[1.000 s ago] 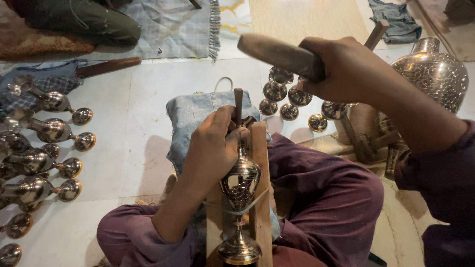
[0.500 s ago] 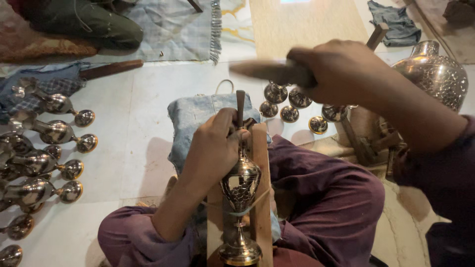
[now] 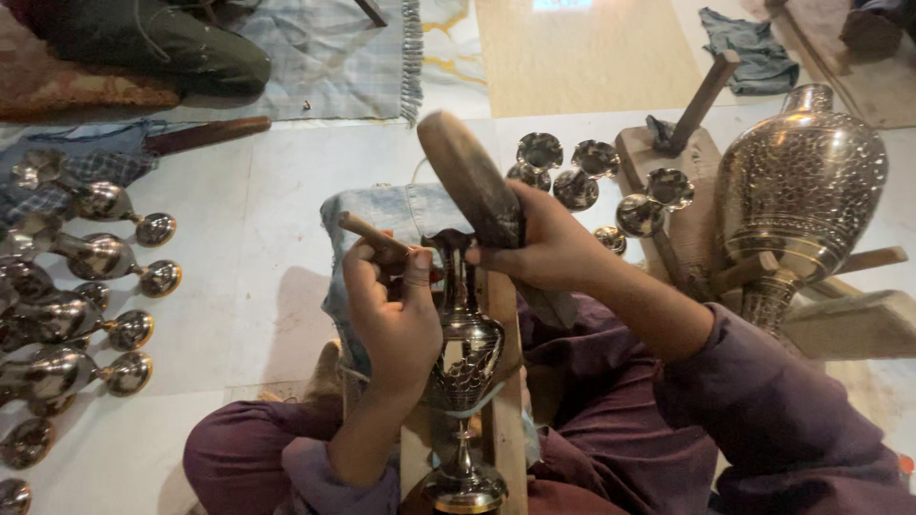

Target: The person sits on the floor and uses a hammer and chisel to emboss a decorative pattern into a small metal vessel held in a wooden clamp. They repeatedly strike the chisel along the vessel's surface, rotating the piece to continue the pattern.

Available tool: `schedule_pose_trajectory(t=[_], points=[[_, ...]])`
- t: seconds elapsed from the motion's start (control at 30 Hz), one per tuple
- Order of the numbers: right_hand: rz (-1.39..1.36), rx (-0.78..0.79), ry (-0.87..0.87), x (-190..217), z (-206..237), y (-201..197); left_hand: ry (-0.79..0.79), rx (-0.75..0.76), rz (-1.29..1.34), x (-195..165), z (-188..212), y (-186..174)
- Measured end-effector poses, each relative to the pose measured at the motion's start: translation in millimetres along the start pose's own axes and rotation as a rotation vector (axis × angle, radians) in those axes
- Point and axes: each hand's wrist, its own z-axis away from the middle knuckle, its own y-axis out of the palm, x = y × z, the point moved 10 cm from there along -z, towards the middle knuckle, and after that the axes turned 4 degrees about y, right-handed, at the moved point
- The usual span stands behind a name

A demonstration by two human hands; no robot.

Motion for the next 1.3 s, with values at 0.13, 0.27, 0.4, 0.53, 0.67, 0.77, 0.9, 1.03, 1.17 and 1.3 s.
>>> schedule_pose_trajectory(t=[0.13, 0.27, 0.4, 0.53, 0.67, 0.77, 0.9, 1.03, 1.17, 1.3], points=[[0.349, 0.018, 0.147, 3, -1, 5, 0.024, 0.009, -0.148, 14, -4, -6], [0.422, 0.066, 0.048, 51, -4, 0, 0.13, 0.082, -0.151, -2, -13, -5], [0.74, 0.045, 0.357, 53, -6, -34, -0.093, 0.213, -0.042, 1, -16, 10], [1.068, 0.013, 0.21, 81, -15, -55, -0.084, 0.255, -0.093, -10, -22, 17], [1.334, 0.007, 0.022, 109, -23, -58, -0.055, 0.231, -0.098, -18, -23, 16], [1.468, 0.018, -0.095, 129, -29, -49, -0.046, 0.254, -0.108, -20, -21, 17], [1.446, 0.017, -0.14, 147, -34, -42, -0.062, 0.279, -0.095, -23, -22, 18], [1.565, 0.037, -0.207, 156, -29, -35, 0.013, 0.303, -0.126, -32, -26, 23], [1.464, 0.1, 0.087, 136, -30, -57, -0.059, 0.365, -0.086, -26, -28, 31], [1.559, 0.094, 0.09, 125, -25, -68, 0.063, 0.401, -0.151, -36, -31, 37]])
